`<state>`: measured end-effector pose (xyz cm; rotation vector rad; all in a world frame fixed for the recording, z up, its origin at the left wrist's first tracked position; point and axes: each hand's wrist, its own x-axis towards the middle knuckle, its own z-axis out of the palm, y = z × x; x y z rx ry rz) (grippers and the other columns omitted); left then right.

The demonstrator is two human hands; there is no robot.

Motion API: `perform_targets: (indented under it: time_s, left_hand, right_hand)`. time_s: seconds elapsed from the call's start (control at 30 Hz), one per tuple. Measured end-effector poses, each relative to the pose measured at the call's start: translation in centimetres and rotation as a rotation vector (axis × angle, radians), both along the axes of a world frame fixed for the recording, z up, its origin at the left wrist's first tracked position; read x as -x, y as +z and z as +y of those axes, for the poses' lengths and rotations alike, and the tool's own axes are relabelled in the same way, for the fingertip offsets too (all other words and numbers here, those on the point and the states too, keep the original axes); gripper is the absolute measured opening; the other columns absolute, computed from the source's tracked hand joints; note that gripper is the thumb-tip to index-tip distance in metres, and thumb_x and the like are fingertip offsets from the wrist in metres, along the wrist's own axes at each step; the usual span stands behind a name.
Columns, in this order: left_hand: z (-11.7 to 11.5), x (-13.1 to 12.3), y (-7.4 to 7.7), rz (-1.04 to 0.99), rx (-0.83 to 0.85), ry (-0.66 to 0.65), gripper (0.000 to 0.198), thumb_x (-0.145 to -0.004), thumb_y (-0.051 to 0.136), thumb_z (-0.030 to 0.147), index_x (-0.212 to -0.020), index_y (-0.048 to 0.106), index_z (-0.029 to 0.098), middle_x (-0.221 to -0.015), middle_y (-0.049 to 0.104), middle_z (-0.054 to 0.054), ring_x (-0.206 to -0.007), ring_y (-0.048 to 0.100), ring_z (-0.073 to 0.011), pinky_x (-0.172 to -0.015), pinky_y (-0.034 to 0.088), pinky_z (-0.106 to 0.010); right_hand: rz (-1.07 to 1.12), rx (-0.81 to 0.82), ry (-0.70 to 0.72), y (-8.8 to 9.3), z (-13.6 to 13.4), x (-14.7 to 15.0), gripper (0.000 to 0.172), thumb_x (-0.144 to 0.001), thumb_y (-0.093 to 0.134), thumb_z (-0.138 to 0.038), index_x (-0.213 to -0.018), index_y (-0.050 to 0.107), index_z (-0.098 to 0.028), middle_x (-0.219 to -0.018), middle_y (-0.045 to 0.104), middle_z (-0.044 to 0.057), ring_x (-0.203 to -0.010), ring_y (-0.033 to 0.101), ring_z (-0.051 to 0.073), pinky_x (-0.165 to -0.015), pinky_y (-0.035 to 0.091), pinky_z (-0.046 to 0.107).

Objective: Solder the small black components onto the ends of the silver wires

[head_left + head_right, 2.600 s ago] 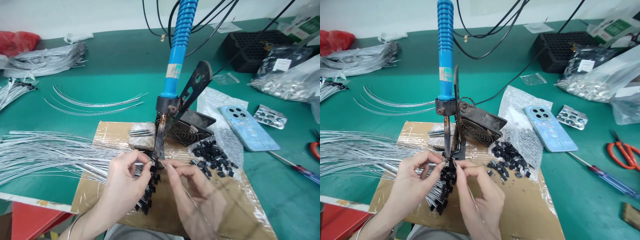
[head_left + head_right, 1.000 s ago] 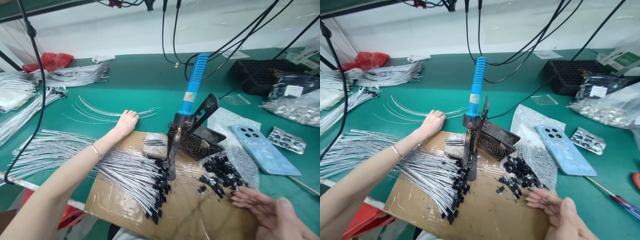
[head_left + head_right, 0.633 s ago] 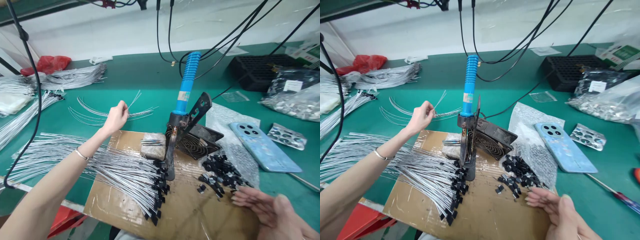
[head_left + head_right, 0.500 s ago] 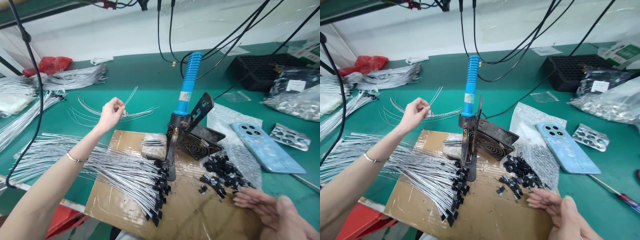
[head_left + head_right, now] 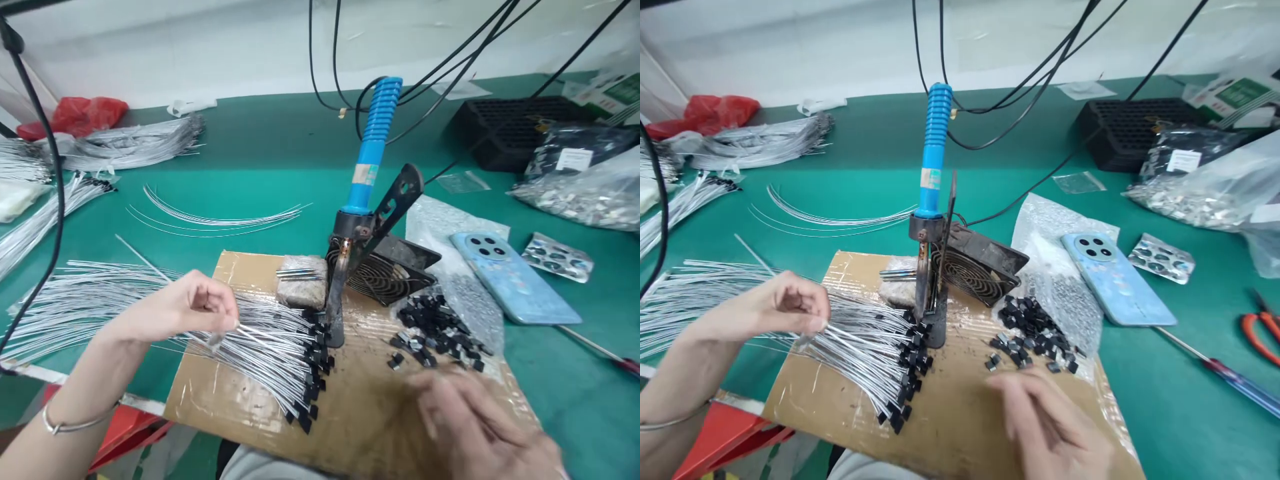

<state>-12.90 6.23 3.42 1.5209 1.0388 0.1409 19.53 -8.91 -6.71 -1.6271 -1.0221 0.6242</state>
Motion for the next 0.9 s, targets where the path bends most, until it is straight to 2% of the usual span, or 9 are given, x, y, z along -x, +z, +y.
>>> perform_targets:
  time_s: [0.1, 0.2, 0.33, 0.43, 0.63, 0.8, 0.9]
  left_hand:
    - [-1.4, -1.2, -1.8, -0.058, 0.028, 0.038, 0.019, -0.085, 0.072, 0.032, -0.074, 0.07, 0.017, -0.06, 0.061, 0.001, -0.052, 0.048, -0.0089, -0.05, 0.037, -0.02]
    - [-2.4, -2.2, -2.3, -0.088, 0.022, 0.08, 0.017, -0.084, 0.072, 0.029, -0.072, 0.069, 0.017, -0.06, 0.06, 0.002, -0.053, 0.046, -0.0089, -0.051, 0.037, -0.019]
    - [-3.3, -2.8, -2.2, -0.069, 0.0, 0.086, 0.015, -0.084, 0.072, 0.026, -0.072, 0.07, 0.017, -0.058, 0.059, 0.002, -0.051, 0.045, -0.0091, -0.048, 0.036, -0.019]
    - [-3.7, -2.8, -2.5, -0.066, -0.006, 0.104, 0.015, -0.086, 0.07, 0.028, -0.076, 0.071, 0.017, -0.059, 0.059, 0.002, -0.05, 0.044, -0.0089, -0.046, 0.036, -0.019]
    - [-4.1, -2.7, -3.2, -0.021, -0.016, 0.072, 0.01, -0.085, 0.071, 0.024, -0.078, 0.073, 0.017, -0.066, 0.065, 0.0, -0.061, 0.052, -0.0122, -0.057, 0.041, -0.022]
    - [-4.6, -3.7, -2.3, 0.12, -0.092, 0.02, 0.021, -0.09, 0.063, 0.033, -0.078, 0.073, 0.019, -0.066, 0.066, -0.002, -0.061, 0.054, -0.0149, -0.056, 0.04, -0.024]
    - [-6.0, -5.4, -1.9, 0.178, -0.192, 0.049, 0.019, -0.092, 0.061, 0.037, -0.092, 0.075, 0.024, -0.074, 0.071, -0.001, -0.067, 0.061, -0.0179, -0.059, 0.043, -0.026]
  right_hand:
    - [0.126, 0.034, 0.264, 1.9, 0.7, 3.3, 0.016, -0.082, 0.072, -0.037, -0.073, 0.077, -0.025, -0.069, 0.065, 0.002, -0.057, 0.06, 0.016, -0.05, 0.047, 0.024]
    - [0.105, 0.037, 0.465, 2.6, 1.7, 4.9, 0.014, -0.082, 0.073, -0.032, -0.07, 0.074, -0.024, -0.064, 0.063, 0.0, -0.053, 0.058, 0.014, -0.046, 0.046, 0.022]
    - [0.112, 0.049, 0.464, 2.6, 2.3, 5.4, 0.024, -0.085, 0.07, -0.029, -0.063, 0.067, -0.021, -0.061, 0.058, -0.001, -0.053, 0.054, 0.013, -0.046, 0.042, 0.022]
    - [0.121, 0.059, 0.467, 2.3, 2.3, 5.4, 0.024, -0.086, 0.071, -0.028, -0.063, 0.066, -0.02, -0.06, 0.055, -0.002, -0.053, 0.052, 0.012, -0.046, 0.04, 0.022]
    - [0.106, 0.049, 0.48, 2.1, 2.3, 5.2, 0.025, -0.088, 0.069, -0.029, -0.065, 0.067, -0.021, -0.061, 0.056, -0.002, -0.053, 0.051, 0.011, -0.047, 0.038, 0.021]
    - [0.031, 0.012, 0.505, 2.2, 2.4, 5.0, 0.025, -0.09, 0.066, -0.026, -0.065, 0.063, -0.02, -0.061, 0.057, -0.002, -0.054, 0.053, 0.012, -0.047, 0.039, 0.021]
    - [0.028, -0.015, 0.509, 2.1, 2.3, 5.2, 0.024, -0.09, 0.066, -0.025, -0.067, 0.063, -0.02, -0.062, 0.056, -0.003, -0.054, 0.052, 0.011, -0.048, 0.04, 0.02]
